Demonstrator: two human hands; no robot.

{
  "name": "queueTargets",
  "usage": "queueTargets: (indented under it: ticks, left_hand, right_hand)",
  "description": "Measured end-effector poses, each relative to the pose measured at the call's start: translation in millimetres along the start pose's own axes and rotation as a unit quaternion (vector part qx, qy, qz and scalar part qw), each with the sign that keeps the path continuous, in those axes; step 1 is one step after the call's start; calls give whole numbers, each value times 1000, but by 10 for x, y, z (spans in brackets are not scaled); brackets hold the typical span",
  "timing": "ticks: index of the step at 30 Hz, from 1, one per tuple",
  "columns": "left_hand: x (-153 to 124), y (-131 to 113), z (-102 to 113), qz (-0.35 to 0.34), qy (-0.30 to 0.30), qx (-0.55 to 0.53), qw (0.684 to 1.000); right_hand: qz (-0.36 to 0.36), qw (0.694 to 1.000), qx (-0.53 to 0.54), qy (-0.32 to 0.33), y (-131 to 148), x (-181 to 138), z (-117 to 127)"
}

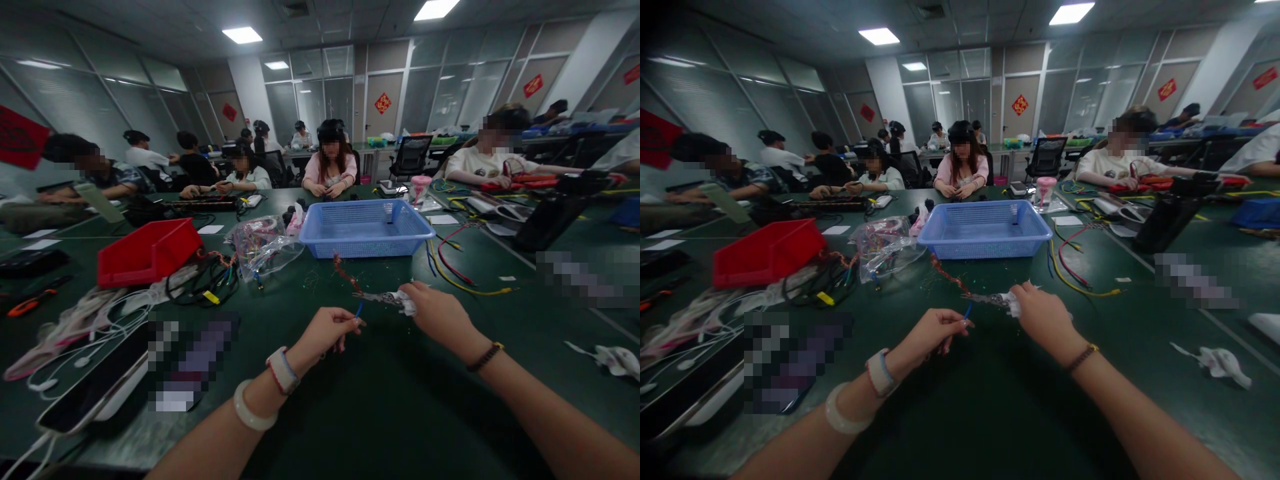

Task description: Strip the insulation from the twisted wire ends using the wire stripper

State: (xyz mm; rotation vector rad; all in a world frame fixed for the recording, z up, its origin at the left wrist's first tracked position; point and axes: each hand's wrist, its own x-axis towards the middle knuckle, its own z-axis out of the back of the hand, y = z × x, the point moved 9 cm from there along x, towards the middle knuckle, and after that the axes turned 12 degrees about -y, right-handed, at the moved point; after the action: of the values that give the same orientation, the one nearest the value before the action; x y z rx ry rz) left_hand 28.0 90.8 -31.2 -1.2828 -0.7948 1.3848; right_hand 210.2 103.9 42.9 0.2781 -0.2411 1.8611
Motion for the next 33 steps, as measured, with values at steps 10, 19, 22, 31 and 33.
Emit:
queueTargets:
  ticks: [10,19,22,31,33]
  left_hand:
    - [-165,-284,-136,-72,133,-97,984]
    - [-324,-512,-94,-220,112,65,967]
    - [-387,-630,-44,-304,70,144,939]
    - [-331,-624,50,-319,-27,196,927]
    - [-284,-582,66,-291,-40,197,935]
  right_hand:
    - [-10,956,268,122,5,-54,-163]
    - [-26,772,529,352,223,-344,-323]
    - [-41,704,575,414,312,-444,-365]
    - [-99,645,633,417,379,-450,-467]
    - [-103,639,637,419,381,-456,-494]
